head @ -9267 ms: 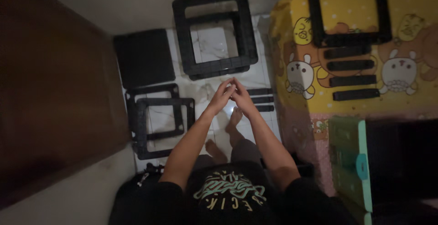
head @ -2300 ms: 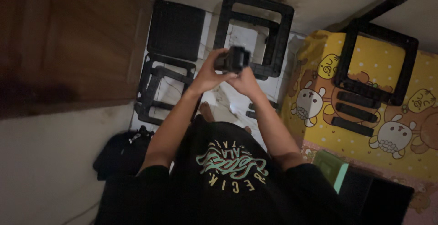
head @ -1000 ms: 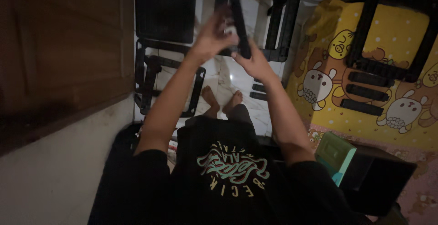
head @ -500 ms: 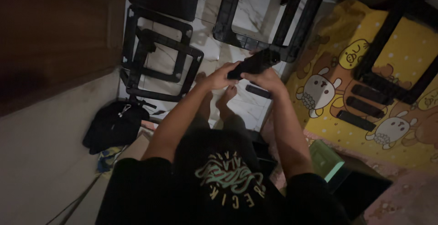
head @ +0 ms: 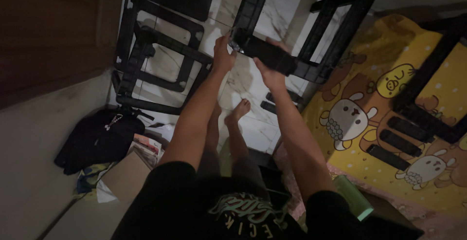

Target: The person assembles a black plastic stool by hand, connecting the legs to the seat frame and securing them with small plastic fasteners. The person handles the stool frame, legs, and fasteners one at a time, flipping the stool over to attach components.

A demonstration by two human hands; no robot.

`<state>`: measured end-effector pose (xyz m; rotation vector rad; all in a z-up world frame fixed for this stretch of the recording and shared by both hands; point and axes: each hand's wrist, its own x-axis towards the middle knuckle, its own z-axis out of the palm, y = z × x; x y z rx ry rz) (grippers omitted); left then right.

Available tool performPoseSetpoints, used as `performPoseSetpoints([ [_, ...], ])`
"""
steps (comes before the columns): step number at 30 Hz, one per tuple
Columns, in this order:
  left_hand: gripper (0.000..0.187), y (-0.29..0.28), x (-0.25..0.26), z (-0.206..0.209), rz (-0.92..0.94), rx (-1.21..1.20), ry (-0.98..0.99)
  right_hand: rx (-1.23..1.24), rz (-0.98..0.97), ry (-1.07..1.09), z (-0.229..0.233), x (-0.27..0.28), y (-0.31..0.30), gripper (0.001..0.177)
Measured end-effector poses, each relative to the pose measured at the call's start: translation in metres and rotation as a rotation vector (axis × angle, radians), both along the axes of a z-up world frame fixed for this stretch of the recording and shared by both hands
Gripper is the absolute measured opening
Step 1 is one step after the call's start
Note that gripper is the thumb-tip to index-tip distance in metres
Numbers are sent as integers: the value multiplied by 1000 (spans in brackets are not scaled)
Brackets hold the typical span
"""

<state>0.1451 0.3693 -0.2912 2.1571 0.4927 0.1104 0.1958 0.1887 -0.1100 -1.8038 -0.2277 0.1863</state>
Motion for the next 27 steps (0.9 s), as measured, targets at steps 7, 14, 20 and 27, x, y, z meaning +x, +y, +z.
performPoseSetpoints([
  [7, 82, 2, 16, -12, 30, -542, 298, 50, 140, -32, -14, 13, 25, 69],
  [14, 57, 1, 23, -28, 261, -1039, 352, -221, 174, -112, -1, 30, 42, 67],
  [20, 59, -11, 34, -28, 505, -1529, 479, -411, 431, -509, -9, 59, 59, 42],
  [27, 73, -7, 40, -39, 388, -1565, 537, -270, 428, -59, 13, 68, 64, 50],
])
